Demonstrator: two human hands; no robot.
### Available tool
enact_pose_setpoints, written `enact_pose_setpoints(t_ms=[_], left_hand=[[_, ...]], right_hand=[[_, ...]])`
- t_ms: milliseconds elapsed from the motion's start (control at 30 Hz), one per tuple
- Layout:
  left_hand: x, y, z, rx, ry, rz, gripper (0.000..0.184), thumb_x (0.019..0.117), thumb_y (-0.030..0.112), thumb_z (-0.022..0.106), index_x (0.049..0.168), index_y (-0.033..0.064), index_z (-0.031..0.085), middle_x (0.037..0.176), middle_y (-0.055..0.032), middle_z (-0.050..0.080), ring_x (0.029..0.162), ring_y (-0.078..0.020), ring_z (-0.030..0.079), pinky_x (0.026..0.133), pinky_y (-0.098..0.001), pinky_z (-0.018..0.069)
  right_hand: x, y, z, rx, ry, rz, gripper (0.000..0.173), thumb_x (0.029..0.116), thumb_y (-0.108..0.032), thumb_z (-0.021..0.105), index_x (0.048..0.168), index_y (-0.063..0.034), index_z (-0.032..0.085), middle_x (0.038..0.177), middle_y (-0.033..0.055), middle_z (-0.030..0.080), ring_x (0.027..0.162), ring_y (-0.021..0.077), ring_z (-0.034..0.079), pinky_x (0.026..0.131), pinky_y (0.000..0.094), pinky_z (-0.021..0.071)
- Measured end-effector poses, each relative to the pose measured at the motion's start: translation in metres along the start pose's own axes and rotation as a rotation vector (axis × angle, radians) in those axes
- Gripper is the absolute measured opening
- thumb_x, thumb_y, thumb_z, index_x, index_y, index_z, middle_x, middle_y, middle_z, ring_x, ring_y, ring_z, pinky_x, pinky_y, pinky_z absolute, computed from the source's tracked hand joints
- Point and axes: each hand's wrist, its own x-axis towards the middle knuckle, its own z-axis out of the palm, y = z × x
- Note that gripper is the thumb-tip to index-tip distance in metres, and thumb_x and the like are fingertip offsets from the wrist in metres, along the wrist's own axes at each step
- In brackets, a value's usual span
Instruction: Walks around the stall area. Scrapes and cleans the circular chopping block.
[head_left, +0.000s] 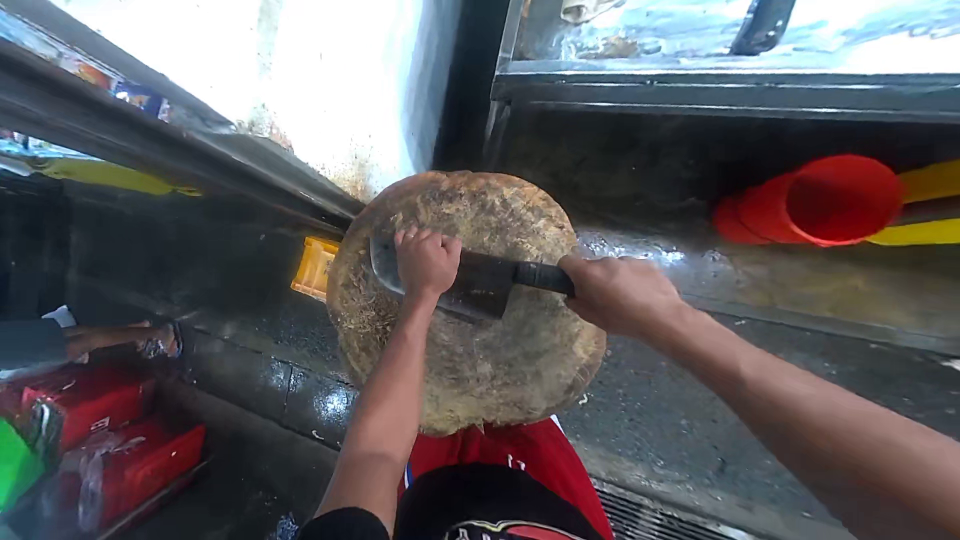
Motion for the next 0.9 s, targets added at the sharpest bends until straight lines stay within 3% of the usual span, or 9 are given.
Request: enact_pose_setpoints(t_ms=[100,200,333,467,567,633,700,767,900], left_hand=[[-0.013,0.001,0.004,0.004,0.028,-0.01,0.039,0.0953,0.033,0.051,0.064,0.0132,0.065,0.072,-0.0028,0.066,0.086,-0.0233,0.066,0.106,-0.0493,0.0428],[-0.012,0.023,0.007,-0.012,-0.004,0.003,0.036,0.0933,0.033,0.057,0.065,0.0144,0.069,0.074,-0.0017,0.068,0.087,-0.0227,0.067,0.107,-0.0495,0.0431],[0.008,0.062,0.031,-0.066,0.013,0.233,0.032,0.0912,0.033,0.06,0.065,0.0169,0.068,0.074,0.0004,0.067,0.087,-0.0202,0.065,0.105,-0.0463,0.0436],[-0.055,0.02,0.014,-0.054,-0.1,0.222,0.033,0.0945,0.036,0.059,0.07,0.016,0.071,0.08,0.0001,0.07,0.093,-0.0201,0.067,0.11,-0.0452,0.042],[-0.095,-0.011,0.004,-0.025,0.015,0.231,0.037,0.0928,0.035,0.052,0.063,0.0154,0.062,0.067,-0.0019,0.064,0.077,-0.0218,0.066,0.1,-0.0455,0.046],[-0.081,0.005,0.009,-0.095,0.073,0.321,0.036,0.092,0.034,0.055,0.061,0.0161,0.06,0.064,-0.0005,0.061,0.073,-0.0197,0.063,0.096,-0.0437,0.0466],[-0.056,0.034,0.018,-0.181,0.072,0.451,0.035,0.09,0.031,0.058,0.058,0.0163,0.059,0.063,0.0008,0.06,0.074,-0.0182,0.063,0.094,-0.0426,0.0474],[-0.048,0.045,0.021,-0.22,0.012,0.569,0.034,0.089,0.03,0.059,0.058,0.0159,0.059,0.063,0.0011,0.06,0.075,-0.0187,0.062,0.095,-0.042,0.0451],[-0.086,-0.008,0.007,-0.149,-0.162,0.555,0.038,0.0953,0.034,0.054,0.064,0.0136,0.063,0.072,-0.0016,0.065,0.086,-0.0203,0.065,0.102,-0.0427,0.0452]], right_hand=[[-0.013,-0.002,0.022,0.034,-0.061,0.015,0.032,0.0934,-0.024,0.067,0.121,-0.0091,0.06,0.096,0.0232,0.07,0.093,0.0485,0.069,0.074,0.0672,0.0533],[-0.026,0.015,0.04,0.088,0.03,0.092,0.031,0.0904,-0.025,0.069,0.117,-0.0108,0.064,0.094,0.0221,0.071,0.091,0.0472,0.07,0.073,0.0677,0.0526],[-0.051,0.037,0.071,0.189,0.093,0.229,0.036,0.0886,-0.026,0.073,0.119,-0.0089,0.064,0.089,0.0251,0.071,0.087,0.0503,0.07,0.07,0.0702,0.0517],[-0.08,-0.015,0.114,0.215,0.048,0.194,0.031,0.0909,-0.025,0.07,0.117,-0.0098,0.065,0.088,0.0211,0.072,0.082,0.0459,0.072,0.067,0.066,0.0554],[-0.099,-0.054,0.16,0.188,0.255,0.144,0.022,0.0869,-0.022,0.073,0.105,-0.0104,0.068,0.08,0.0149,0.071,0.072,0.0391,0.072,0.057,0.0581,0.0559],[-0.112,-0.052,0.163,0.233,0.341,0.203,0.025,0.0826,-0.023,0.077,0.102,-0.0091,0.069,0.077,0.0149,0.07,0.067,0.0395,0.071,0.053,0.059,0.0546],[-0.126,-0.039,0.146,0.36,0.161,0.301,0.033,0.0866,-0.026,0.076,0.113,-0.0094,0.067,0.08,0.0177,0.071,0.074,0.0421,0.071,0.063,0.0633,0.0545],[-0.127,-0.03,0.142,0.518,-0.068,0.294,0.041,0.0884,-0.029,0.075,0.123,-0.0111,0.062,0.085,0.0162,0.07,0.081,0.0384,0.07,0.071,0.0614,0.055],[-0.124,-0.074,0.173,0.682,-0.196,0.209,0.043,0.0882,-0.028,0.073,0.124,-0.0102,0.059,0.09,0.014,0.07,0.084,0.0337,0.07,0.076,0.0591,0.0575]])
